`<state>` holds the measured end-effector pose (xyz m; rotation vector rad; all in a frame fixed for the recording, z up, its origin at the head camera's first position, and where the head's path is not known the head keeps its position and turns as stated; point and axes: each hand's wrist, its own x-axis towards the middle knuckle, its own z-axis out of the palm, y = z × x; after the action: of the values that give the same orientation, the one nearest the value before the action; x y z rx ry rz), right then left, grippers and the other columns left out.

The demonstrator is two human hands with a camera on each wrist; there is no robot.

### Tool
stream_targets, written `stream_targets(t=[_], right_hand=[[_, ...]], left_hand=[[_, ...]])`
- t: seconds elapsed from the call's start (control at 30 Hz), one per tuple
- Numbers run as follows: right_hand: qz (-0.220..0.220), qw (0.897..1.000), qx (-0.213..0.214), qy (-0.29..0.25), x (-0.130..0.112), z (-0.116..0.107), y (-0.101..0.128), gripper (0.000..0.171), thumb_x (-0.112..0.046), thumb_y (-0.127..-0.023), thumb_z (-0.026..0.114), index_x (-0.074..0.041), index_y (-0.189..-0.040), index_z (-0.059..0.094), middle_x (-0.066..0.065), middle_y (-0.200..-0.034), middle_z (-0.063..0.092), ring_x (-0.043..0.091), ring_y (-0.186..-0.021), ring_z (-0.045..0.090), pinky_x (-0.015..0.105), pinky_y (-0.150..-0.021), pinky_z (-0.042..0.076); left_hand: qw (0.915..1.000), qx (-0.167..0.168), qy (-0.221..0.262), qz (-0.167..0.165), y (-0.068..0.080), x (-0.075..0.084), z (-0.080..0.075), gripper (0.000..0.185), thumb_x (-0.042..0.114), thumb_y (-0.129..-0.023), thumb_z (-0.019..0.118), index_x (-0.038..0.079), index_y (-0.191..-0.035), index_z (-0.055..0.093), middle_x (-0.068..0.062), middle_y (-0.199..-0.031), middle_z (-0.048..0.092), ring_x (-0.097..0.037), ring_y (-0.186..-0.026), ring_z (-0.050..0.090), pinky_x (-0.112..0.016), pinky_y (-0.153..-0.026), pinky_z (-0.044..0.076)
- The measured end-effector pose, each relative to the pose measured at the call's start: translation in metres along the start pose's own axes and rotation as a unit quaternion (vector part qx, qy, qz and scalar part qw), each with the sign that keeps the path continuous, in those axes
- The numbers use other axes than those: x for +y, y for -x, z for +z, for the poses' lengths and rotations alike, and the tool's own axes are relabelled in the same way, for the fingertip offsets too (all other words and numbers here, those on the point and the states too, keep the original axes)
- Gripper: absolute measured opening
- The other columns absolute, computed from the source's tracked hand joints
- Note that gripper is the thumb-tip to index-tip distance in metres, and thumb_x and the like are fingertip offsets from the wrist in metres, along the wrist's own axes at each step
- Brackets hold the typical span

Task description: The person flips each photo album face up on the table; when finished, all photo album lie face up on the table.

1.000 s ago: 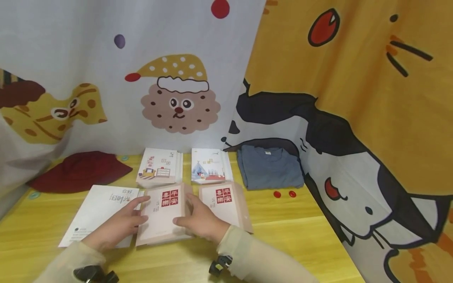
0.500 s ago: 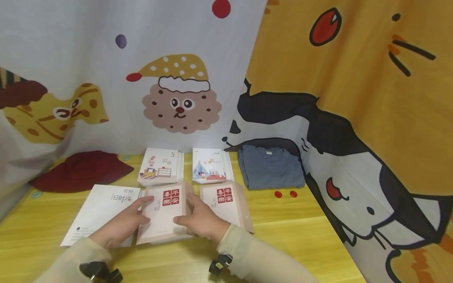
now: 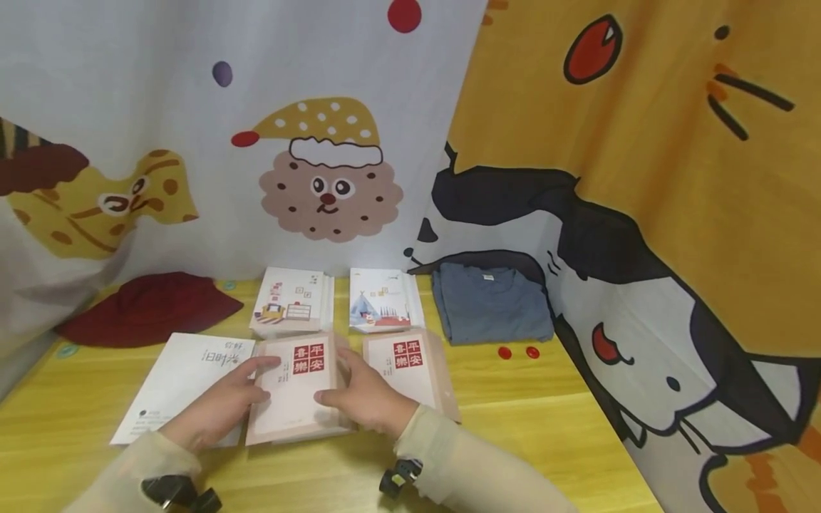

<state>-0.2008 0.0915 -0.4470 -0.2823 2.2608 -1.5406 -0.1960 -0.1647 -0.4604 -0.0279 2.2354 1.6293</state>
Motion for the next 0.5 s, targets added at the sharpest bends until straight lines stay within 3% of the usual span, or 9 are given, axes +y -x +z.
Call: stream_targets(t=[0.07,0.17,0.27,0.4,0.5], right_hand=[[-0.002,1.0,-0.003,0.008,-0.001,-0.001,-0.001,0.091,-0.024,-0.093,0.08,-0.01,-0.167,0.028,0.027,-0.164,0.038,0.046,-0.15,0.039,0.062,-0.119,0.038],[-0.009,1.0,-0.008,0.015,-0.004,-0.004,-0.001,0.086,-0.024,-0.095,0.079,-0.013,-0.166,0.033,0.021,-0.161,0.046,0.041,-0.146,0.045,0.058,-0.114,0.045],[-0.022,1.0,-0.011,0.005,-0.008,-0.006,0.001,0.08,-0.022,-0.095,0.078,-0.014,-0.164,0.037,0.018,-0.154,0.054,0.039,-0.139,0.052,0.052,-0.106,0.053],[-0.03,0.999,-0.03,-0.01,-0.014,-0.006,0.004,0.077,-0.021,-0.095,0.078,-0.013,-0.163,0.04,0.018,-0.146,0.059,0.035,-0.13,0.059,0.045,-0.099,0.056],[-0.036,0.998,-0.055,-0.02,-0.017,-0.005,0.006,0.077,-0.021,-0.096,0.077,-0.016,-0.163,0.039,0.019,-0.15,0.056,0.034,-0.129,0.061,0.043,-0.101,0.056]], left_hand=[[0.9999,0.006,0.008,0.01,0.002,0.001,0.0,0.069,-0.001,-0.094,0.054,0.006,-0.16,0.036,-0.03,-0.165,0.031,-0.048,-0.15,0.034,-0.062,-0.12,0.035],[0.9993,0.016,0.025,0.024,0.006,0.006,-0.001,0.065,-0.001,-0.097,0.054,0.007,-0.159,0.038,-0.029,-0.153,0.046,-0.039,-0.131,0.054,-0.044,-0.1,0.054],[0.9985,0.019,0.03,0.041,0.01,0.012,-0.003,0.063,-0.001,-0.098,0.054,0.007,-0.159,0.038,-0.028,-0.143,0.052,-0.032,-0.117,0.06,-0.036,-0.085,0.057],[0.9972,0.016,0.025,0.068,0.017,0.022,-0.005,0.067,0.001,-0.099,0.055,0.007,-0.162,0.031,-0.03,-0.139,0.052,-0.029,-0.107,0.064,-0.037,-0.08,0.06],[0.994,0.013,0.041,0.101,0.022,0.029,-0.005,0.075,0.005,-0.102,0.056,0.014,-0.168,0.02,-0.031,-0.142,0.05,-0.028,-0.104,0.068,-0.038,-0.078,0.062]])
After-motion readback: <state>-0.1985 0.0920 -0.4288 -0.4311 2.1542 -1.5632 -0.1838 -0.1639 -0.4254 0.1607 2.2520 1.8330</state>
